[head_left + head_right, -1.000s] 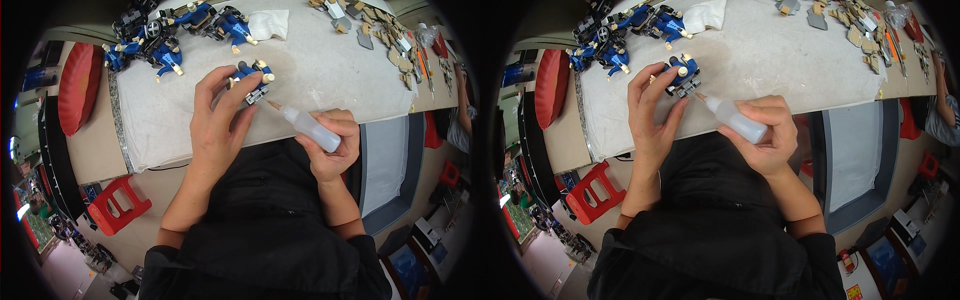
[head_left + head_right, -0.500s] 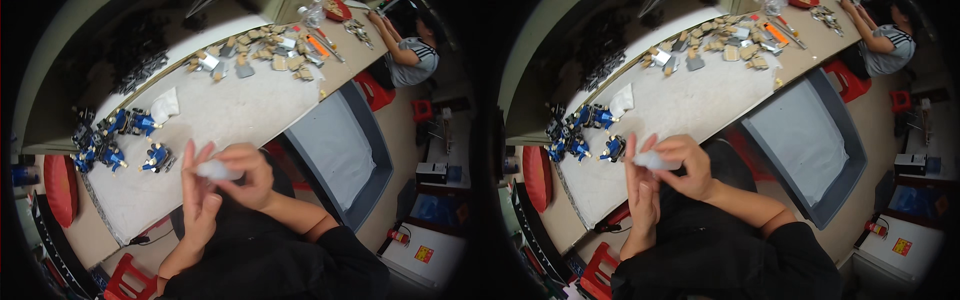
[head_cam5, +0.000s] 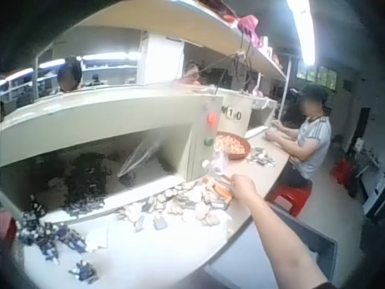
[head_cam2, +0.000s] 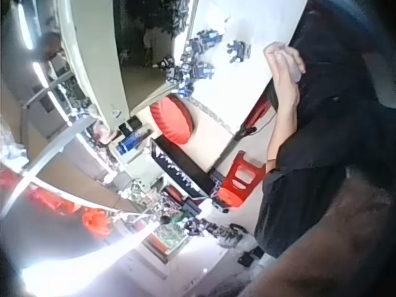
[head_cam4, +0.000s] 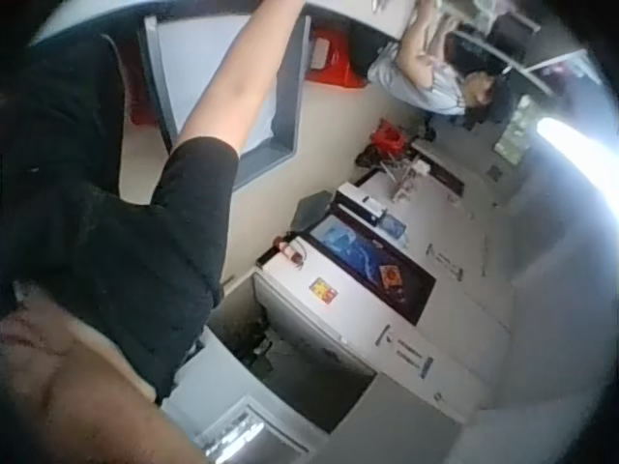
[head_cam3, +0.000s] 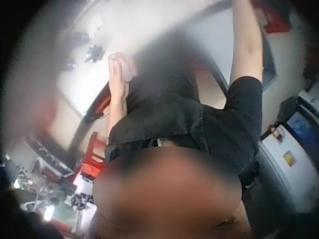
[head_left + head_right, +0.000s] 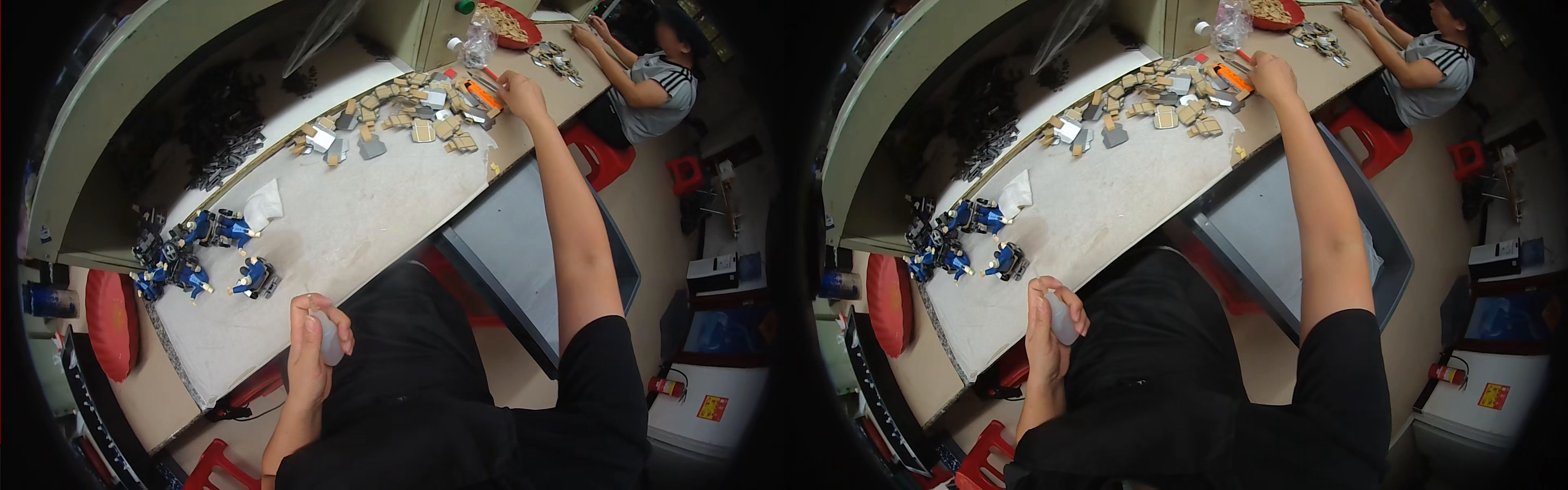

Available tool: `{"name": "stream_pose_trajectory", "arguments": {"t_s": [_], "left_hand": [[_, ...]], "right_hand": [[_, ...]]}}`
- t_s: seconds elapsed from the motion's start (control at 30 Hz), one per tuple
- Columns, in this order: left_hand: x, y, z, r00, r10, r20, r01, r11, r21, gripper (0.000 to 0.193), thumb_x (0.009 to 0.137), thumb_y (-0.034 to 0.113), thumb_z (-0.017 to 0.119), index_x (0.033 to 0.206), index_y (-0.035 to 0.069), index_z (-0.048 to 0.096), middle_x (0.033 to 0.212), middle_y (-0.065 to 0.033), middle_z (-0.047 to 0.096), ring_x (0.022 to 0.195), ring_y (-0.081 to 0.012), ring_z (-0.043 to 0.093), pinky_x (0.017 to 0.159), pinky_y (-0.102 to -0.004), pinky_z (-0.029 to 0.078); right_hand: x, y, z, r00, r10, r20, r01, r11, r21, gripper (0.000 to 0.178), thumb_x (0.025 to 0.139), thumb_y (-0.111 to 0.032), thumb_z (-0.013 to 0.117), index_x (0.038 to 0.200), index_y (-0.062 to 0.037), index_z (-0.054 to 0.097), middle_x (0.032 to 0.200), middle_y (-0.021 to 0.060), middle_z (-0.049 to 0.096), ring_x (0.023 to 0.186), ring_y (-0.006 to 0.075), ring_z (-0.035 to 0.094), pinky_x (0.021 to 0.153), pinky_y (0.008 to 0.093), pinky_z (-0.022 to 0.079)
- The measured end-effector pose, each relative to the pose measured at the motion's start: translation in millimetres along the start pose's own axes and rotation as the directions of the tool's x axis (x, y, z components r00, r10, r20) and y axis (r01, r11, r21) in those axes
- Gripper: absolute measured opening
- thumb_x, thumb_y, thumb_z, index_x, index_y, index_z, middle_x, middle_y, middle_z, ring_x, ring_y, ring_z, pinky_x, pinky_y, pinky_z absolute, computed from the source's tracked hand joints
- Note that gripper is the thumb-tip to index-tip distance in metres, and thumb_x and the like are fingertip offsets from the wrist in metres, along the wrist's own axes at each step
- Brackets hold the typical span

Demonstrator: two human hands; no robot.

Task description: The person applies glue from a squeeze bottle onto figurine components, attaches pieces to them by hand, presses the parts together, and places an assembled figurine into a tray.

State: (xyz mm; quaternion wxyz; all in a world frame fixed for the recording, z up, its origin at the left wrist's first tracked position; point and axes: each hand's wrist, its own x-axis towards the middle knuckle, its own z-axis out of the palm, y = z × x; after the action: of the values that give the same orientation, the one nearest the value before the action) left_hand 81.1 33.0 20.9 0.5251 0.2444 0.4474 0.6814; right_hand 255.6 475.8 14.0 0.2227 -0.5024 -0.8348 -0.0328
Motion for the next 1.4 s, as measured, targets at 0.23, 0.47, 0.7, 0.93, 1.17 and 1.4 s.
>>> {"name": "stream_pose_trajectory", "arguments": {"t_s": [0.23, 0.47, 0.7, 0.93, 1.17, 1.4], "left_hand": [[-8.4, -8.7, 3.0, 0.996, -0.08, 0.049, 0.082, 0.996, -0.033, 0.022, 0.09, 0.026, 0.037, 0.093, 0.004, 0.04, 0.068, -0.0098, 0.049, 0.063, -0.0158, 0.048, 0.059, -0.0254, 0.04], [-26.4, -21.6, -7.1, 0.96, -0.276, 0.05, 0.281, 0.949, -0.147, 0.021, 0.092, 0.026, 0.035, 0.094, 0.006, 0.042, 0.064, -0.0075, 0.05, 0.055, -0.0132, 0.05, 0.055, -0.0241, 0.042], [-45.6, -44.6, -13.7, 0.946, -0.317, 0.071, 0.325, 0.921, -0.215, 0.018, 0.092, 0.024, 0.036, 0.094, 0.007, 0.041, 0.067, -0.0066, 0.05, 0.061, -0.0148, 0.052, 0.059, -0.0247, 0.041], [-51.1, -47.0, -13.6, 0.947, -0.306, 0.101, 0.321, 0.923, -0.211, 0.02, 0.092, 0.027, 0.038, 0.091, 0.008, 0.04, 0.066, -0.005, 0.05, 0.06, -0.0122, 0.051, 0.058, -0.0236, 0.041], [-53.3, -43.5, -16.9, 0.913, -0.368, 0.176, 0.401, 0.888, -0.225, 0.019, 0.091, 0.026, 0.039, 0.087, 0.008, 0.04, 0.066, -0.0047, 0.05, 0.059, -0.0129, 0.053, 0.058, -0.0237, 0.042], [-53.4, -49.5, -17.6, 0.927, -0.346, 0.143, 0.373, 0.89, -0.263, 0.019, 0.091, 0.025, 0.04, 0.085, 0.007, 0.043, 0.067, -0.0035, 0.05, 0.064, -0.0129, 0.053, 0.06, -0.0242, 0.043]], "right_hand": [[8.4, 45.6, 2.9, 0.987, -0.157, 0.012, 0.158, 0.984, -0.079, 0.032, 0.072, -0.018, 0.057, 0.103, -0.0106, 0.053, 0.098, 0.0182, 0.056, 0.086, 0.0337, 0.056, 0.073, 0.0415, 0.044], [-194.2, -118.9, -88.7, 0.911, -0.405, 0.075, 0.263, 0.713, 0.649, 0.032, 0.08, 0.004, 0.045, 0.111, -0.0009, 0.05, 0.096, 0.0103, 0.058, 0.081, 0.0206, 0.056, 0.073, 0.0268, 0.044], [-299.4, -178.4, -88.8, 0.776, -0.611, 0.153, 0.321, 0.593, 0.738, 0.051, 0.069, 0.01, 0.049, 0.115, -0.0091, 0.051, 0.077, 0.008, 0.053, 0.058, 0.0192, 0.054, 0.049, 0.0268, 0.046], [-308.4, -183.7, -89.5, 0.71, -0.686, 0.162, 0.477, 0.637, 0.606, 0.054, 0.065, 0.001, 0.055, 0.114, -0.0216, 0.055, 0.063, 0.0013, 0.036, 0.049, 0.0106, 0.042, 0.043, 0.0212, 0.041], [-297.0, -177.1, -84.9, 0.756, -0.644, 0.117, 0.567, 0.734, 0.374, 0.055, 0.062, -0.003, 0.054, 0.113, -0.0236, 0.056, 0.061, 0.0004, 0.033, 0.049, 0.0115, 0.042, 0.041, 0.0217, 0.038], [-302.2, -174.7, -82.0, 0.683, -0.724, 0.095, 0.627, 0.648, 0.432, 0.051, 0.064, -0.003, 0.055, 0.111, -0.0234, 0.058, 0.062, 0.0, 0.035, 0.05, 0.0096, 0.042, 0.041, 0.02, 0.038]]}}
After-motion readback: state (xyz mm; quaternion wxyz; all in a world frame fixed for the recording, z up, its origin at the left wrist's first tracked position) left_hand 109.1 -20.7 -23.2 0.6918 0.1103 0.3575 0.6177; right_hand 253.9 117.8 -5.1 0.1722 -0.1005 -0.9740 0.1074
